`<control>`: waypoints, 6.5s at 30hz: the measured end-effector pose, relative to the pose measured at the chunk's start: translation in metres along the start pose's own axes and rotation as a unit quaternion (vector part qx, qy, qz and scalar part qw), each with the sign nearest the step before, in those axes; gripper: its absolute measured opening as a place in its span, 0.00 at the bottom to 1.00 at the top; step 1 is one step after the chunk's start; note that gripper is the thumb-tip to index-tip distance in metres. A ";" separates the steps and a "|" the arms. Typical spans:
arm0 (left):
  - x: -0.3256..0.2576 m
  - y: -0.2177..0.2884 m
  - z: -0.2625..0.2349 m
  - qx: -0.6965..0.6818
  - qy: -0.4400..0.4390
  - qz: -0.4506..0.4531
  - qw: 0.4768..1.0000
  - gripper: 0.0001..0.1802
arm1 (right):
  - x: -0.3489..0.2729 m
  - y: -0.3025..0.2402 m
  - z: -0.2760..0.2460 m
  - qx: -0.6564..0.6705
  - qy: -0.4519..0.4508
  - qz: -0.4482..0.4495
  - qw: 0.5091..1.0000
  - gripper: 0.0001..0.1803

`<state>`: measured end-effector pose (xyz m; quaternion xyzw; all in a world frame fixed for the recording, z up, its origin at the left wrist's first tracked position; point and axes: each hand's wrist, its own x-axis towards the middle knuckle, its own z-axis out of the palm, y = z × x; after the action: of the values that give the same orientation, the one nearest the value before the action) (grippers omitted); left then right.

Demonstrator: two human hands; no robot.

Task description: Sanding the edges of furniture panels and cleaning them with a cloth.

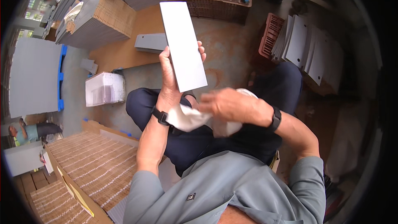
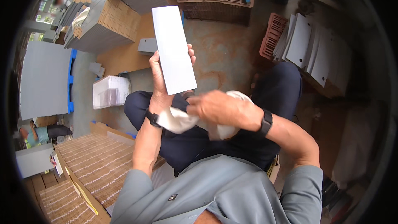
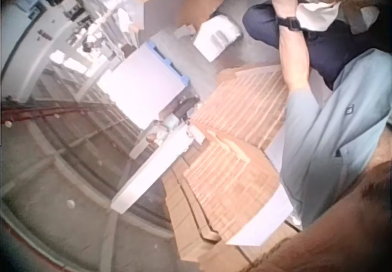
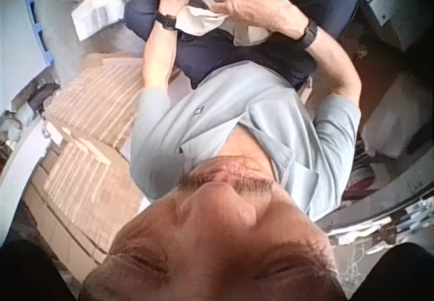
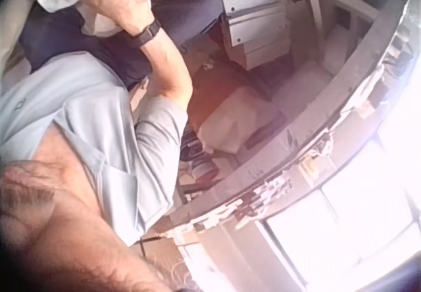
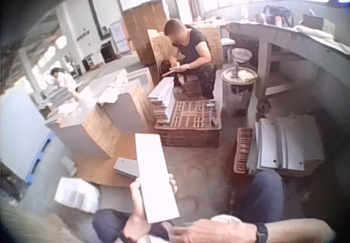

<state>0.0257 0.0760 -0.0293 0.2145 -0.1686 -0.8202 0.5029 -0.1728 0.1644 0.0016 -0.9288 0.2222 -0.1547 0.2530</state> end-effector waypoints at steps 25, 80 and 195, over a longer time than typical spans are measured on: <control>0.074 0.029 0.047 0.019 -0.034 -0.128 0.991 0.42 | -0.045 0.375 -0.145 -0.094 0.272 0.520 0.804 0.25; 0.034 -0.006 0.026 0.100 -0.083 -0.428 0.894 0.45 | -0.090 0.129 -0.033 0.291 0.592 0.328 0.676 0.24; 0.038 -0.012 0.030 0.144 -0.046 -0.422 0.894 0.46 | -0.125 0.146 -0.061 -0.213 0.349 0.386 0.827 0.29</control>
<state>-0.0145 0.0488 -0.0169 0.2974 -0.2016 -0.9310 0.0649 -0.3533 0.0885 -0.0485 -0.6820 0.6636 -0.3074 -0.0067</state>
